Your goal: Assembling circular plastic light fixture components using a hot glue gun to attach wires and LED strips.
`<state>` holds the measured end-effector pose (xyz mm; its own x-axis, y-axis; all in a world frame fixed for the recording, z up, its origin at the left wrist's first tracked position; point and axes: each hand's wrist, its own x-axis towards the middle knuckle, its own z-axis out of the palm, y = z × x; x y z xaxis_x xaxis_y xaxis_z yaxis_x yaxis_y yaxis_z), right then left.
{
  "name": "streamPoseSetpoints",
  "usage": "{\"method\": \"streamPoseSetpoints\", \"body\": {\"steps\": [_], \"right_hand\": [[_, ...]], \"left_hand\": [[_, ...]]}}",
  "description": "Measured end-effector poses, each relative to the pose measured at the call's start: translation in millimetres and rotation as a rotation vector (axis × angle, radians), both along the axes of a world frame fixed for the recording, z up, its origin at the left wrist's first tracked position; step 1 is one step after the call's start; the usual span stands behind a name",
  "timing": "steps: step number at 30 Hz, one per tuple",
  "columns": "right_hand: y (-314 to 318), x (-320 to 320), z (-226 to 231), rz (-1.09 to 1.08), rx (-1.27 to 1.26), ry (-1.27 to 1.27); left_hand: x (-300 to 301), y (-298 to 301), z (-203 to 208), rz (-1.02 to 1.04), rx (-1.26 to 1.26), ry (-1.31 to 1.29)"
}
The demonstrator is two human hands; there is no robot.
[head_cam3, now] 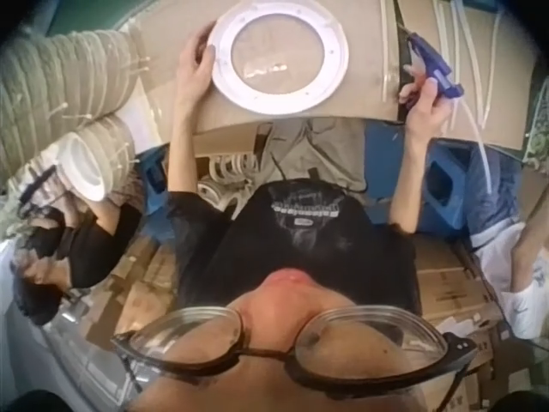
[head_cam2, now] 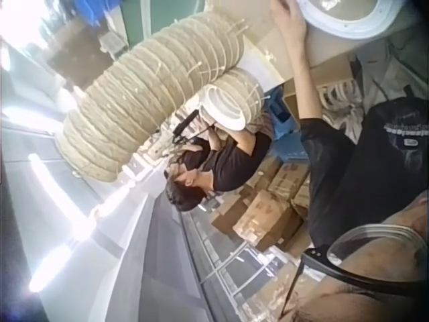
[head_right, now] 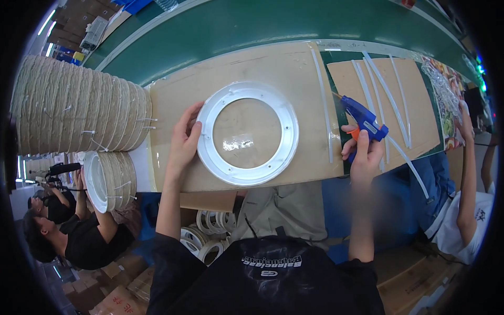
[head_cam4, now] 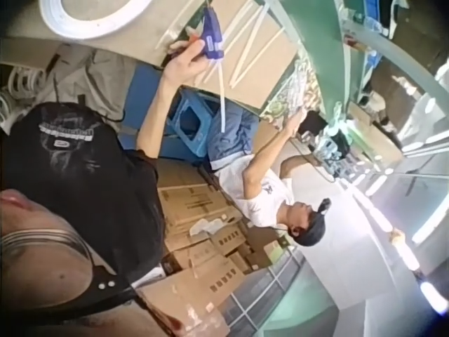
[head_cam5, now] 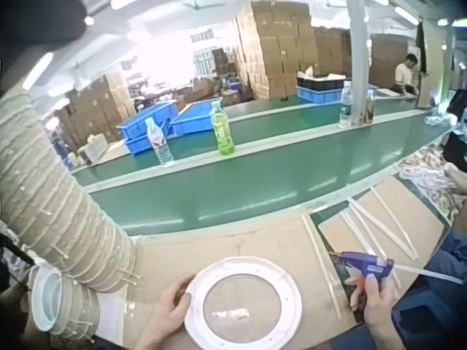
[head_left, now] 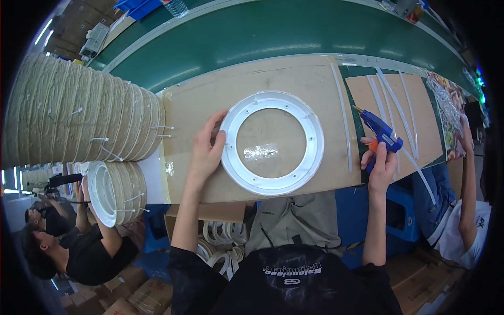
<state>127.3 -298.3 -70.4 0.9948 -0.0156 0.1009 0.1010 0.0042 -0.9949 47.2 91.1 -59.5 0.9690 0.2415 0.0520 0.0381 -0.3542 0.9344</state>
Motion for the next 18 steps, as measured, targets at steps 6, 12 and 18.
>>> {"method": "streamPoseSetpoints", "body": {"steps": [6, 12, 18], "right_hand": [[-1, -2, 13, 0.036, -0.059, 0.045], [15, 8, 19, 0.103, -0.132, 0.266], [34, 47, 18, 0.219, 0.094, 0.474]], "left_hand": [[41, 5, 26, -0.189, 0.262, -0.039], [77, -11, 13, -0.291, 0.488, -0.215], [63, -9, 25, -0.307, 0.424, -0.24]]}}
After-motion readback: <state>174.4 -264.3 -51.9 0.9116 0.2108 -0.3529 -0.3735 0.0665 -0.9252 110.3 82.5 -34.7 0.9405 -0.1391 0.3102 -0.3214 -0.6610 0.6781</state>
